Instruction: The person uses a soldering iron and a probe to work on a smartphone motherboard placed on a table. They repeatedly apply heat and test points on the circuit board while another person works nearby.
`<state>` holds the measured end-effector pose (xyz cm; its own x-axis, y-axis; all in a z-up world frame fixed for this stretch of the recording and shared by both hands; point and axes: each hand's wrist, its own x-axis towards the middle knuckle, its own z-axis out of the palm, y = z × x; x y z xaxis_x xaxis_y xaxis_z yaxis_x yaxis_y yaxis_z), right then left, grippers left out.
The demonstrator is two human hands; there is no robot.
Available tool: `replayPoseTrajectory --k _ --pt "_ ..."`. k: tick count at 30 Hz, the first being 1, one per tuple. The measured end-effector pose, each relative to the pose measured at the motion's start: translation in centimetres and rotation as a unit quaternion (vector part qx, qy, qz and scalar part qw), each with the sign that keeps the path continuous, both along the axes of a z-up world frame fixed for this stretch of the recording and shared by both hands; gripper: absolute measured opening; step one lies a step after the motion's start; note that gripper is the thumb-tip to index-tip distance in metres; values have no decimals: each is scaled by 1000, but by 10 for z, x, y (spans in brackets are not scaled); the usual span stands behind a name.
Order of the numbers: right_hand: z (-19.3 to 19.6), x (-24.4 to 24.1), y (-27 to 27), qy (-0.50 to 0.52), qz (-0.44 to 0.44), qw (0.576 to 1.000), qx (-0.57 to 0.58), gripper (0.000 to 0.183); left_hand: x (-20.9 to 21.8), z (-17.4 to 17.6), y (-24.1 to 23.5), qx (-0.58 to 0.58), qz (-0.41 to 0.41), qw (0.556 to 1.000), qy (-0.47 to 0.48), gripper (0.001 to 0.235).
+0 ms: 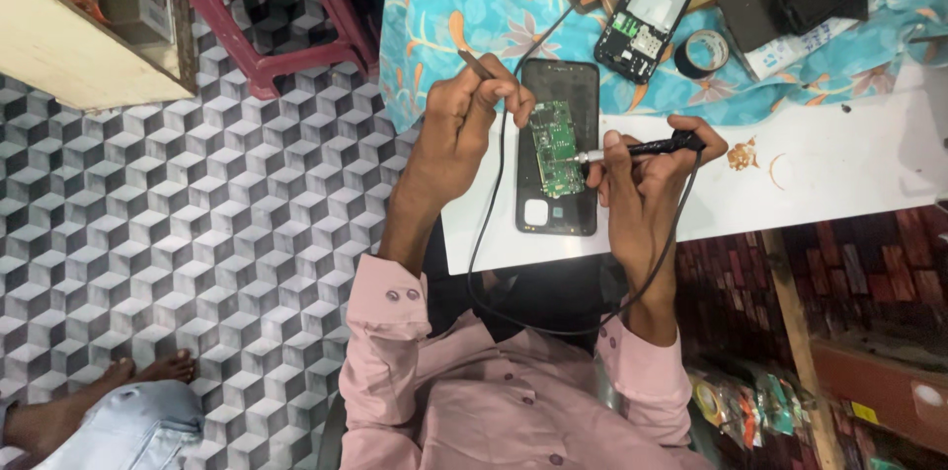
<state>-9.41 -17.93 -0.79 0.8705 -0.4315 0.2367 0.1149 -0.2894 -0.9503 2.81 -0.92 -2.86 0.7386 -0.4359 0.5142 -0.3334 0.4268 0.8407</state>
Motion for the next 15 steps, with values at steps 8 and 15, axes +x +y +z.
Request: replayPoseTrajectory --k 8,15 --pt "7 3 -3 32 -10 994 -103 20 1 4 -1 10 1 1000 0 34" --pt "1 2 0 -25 6 1000 -10 33 1 2 -1 -1 -2 1000 5 35"
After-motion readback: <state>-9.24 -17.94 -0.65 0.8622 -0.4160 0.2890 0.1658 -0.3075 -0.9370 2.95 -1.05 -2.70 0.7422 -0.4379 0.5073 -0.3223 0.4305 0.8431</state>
